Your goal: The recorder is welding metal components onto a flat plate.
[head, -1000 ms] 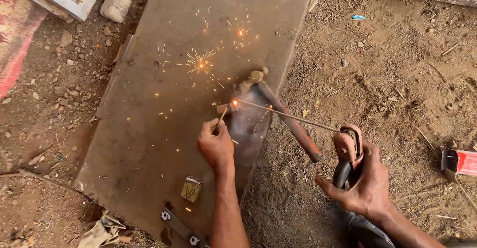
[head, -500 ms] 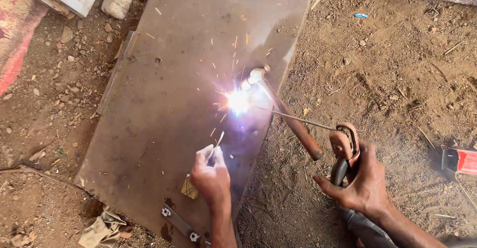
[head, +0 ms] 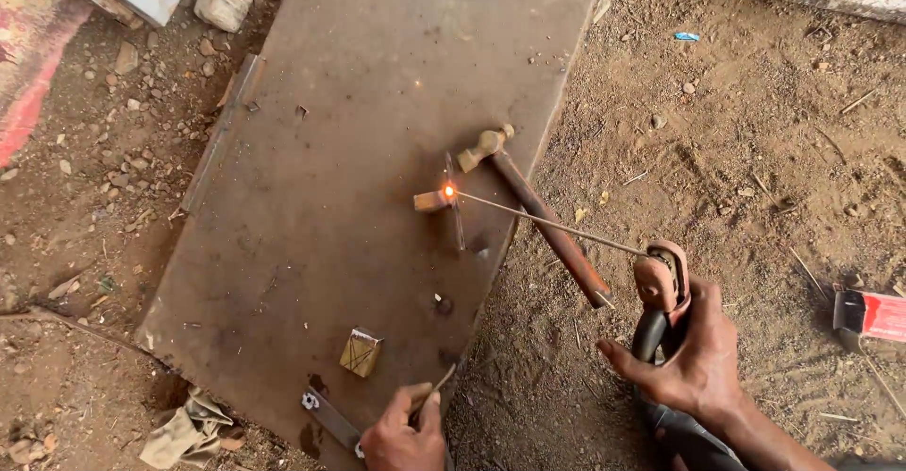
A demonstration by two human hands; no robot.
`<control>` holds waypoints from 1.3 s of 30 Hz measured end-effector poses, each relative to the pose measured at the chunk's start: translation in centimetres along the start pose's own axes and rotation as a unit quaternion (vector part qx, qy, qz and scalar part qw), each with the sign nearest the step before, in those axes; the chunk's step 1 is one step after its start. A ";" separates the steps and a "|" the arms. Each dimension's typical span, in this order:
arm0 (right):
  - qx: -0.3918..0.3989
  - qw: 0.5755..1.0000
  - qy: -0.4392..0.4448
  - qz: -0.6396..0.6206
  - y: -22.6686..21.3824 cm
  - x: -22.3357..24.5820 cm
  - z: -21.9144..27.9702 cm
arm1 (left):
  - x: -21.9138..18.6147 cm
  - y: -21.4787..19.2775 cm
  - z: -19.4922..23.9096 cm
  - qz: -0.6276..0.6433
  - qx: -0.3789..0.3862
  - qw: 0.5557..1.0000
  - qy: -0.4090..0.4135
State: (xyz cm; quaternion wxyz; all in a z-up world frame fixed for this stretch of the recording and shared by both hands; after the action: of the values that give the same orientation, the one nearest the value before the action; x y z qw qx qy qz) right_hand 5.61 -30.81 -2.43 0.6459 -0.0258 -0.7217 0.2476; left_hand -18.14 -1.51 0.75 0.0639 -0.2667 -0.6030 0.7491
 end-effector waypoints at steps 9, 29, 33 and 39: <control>0.016 0.999 0.022 -0.018 0.3 0.9 -0.4 | -2.6 0.0 0.6 0.032 0.019 0.999 -0.023; -0.066 0.988 0.037 -0.138 -7.5 -12.2 0.0 | -1.4 1.9 -0.2 -0.028 0.050 0.998 0.010; -0.040 0.959 0.100 -0.263 -11.2 -24.9 -0.7 | -2.8 3.0 1.0 -0.014 0.153 0.988 0.011; -0.073 0.872 0.251 -0.415 -14.5 -40.7 1.0 | -3.2 9.3 4.5 -0.021 0.236 0.958 0.161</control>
State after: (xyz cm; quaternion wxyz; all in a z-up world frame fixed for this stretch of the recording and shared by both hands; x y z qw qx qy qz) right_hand 15.49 -58.38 -34.26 0.8448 0.1673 -0.4959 -0.1116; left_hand -15.45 -9.20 -6.32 0.2369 -0.3479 -0.3962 0.8160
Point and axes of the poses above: each hand's wrist, its own z-axis away from the middle knuckle, its own y-axis out of the palm, x = y × z, the point moved 5 cm from there along -z, towards the middle knuckle, and after that the axes turned 7 degrees about -z, right-handed, at the moved point
